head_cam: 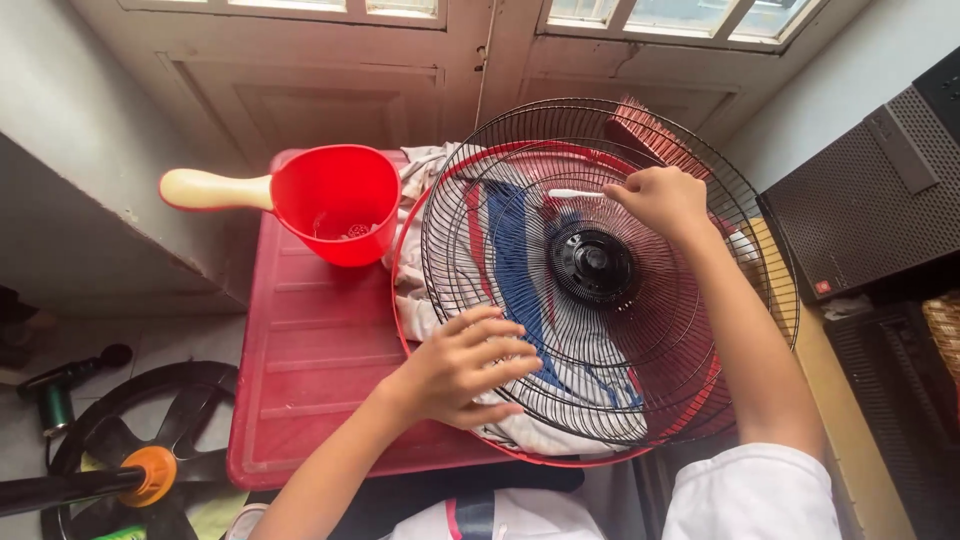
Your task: Cleaning a fan grill using a toothbrush and soapy water
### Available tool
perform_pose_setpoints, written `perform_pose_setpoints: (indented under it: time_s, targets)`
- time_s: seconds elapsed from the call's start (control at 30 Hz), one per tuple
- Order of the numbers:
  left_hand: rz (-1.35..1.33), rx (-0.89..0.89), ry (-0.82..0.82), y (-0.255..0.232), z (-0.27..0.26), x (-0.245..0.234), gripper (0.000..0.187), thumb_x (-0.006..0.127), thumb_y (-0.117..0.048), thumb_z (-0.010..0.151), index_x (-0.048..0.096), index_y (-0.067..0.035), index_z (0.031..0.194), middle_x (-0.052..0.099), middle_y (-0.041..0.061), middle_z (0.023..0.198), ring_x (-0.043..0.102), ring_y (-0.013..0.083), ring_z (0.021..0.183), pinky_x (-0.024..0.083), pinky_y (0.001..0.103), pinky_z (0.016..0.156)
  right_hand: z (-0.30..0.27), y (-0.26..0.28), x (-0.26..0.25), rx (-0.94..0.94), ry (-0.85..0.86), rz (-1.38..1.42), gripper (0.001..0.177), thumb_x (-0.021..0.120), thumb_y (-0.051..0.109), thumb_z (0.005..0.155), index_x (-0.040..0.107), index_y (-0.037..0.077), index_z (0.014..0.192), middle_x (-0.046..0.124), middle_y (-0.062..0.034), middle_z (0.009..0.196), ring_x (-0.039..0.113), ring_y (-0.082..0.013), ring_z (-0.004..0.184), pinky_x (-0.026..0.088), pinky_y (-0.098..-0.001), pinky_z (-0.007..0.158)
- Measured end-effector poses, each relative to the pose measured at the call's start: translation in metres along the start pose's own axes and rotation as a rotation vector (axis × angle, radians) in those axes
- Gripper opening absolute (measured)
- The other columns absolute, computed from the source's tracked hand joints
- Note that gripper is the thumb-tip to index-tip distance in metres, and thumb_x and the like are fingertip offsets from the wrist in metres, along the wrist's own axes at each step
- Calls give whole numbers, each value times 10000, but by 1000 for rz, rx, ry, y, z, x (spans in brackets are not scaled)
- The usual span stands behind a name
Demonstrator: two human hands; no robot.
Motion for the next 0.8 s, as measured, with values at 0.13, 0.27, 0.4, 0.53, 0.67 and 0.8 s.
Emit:
perform_pose_setpoints:
  time_s: [0.13,0.27,0.4,0.53,0.67,0.8]
  targets:
    - [100,104,17,4,-6,7,322,561,-395,906,558,-115,747,524,34,676,613,198,722,485,415,933,-1,-10,9,65,-84,61,458,542,665,905,746,258,857,715,-100,781,696,-388,889,508,-470,756]
    - [65,69,-19,18,-10,8,396,523,-400,903,453,-139,613,411,18,566,511,200,558,490,375,736,0,-26,23,64,-67,47,447,524,645,943,753,264,897,728,-101,821,701,-381,896,520,-470,758]
    - [162,41,-96,33,-9,1,346,543,-272,866,444,-166,552,407,-7,526,489,177,507,474,345,688,-19,-36,18,24,63,49,418,511,591,930,763,258,944,746,-146,936,671,-416,1010,513,-515,854]
    - [158,-38,-110,37,-8,-15,293,560,-186,859,483,-143,580,428,14,552,539,204,563,470,363,717,-42,-44,11,-32,44,84,429,533,578,912,765,218,889,750,-150,890,683,-428,969,520,-527,875]
    - [79,-122,-132,44,-12,-11,214,580,-150,820,514,-139,617,430,11,570,526,203,591,459,357,747,-35,-43,25,74,-93,38,446,529,614,933,745,231,862,726,-140,796,703,-404,870,541,-505,788]
    - [151,-117,-128,49,-14,-8,147,573,-134,713,482,-152,599,390,10,558,479,201,577,427,363,752,-4,-37,65,231,-316,45,441,563,633,951,734,259,792,684,-111,656,719,-373,729,561,-471,673]
Point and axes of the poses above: each hand's wrist, its own z-axis towards the middle knuckle, its own x-axis out of the palm, y = z × x, the point moved 1 cm from there along z, towards the middle knuckle
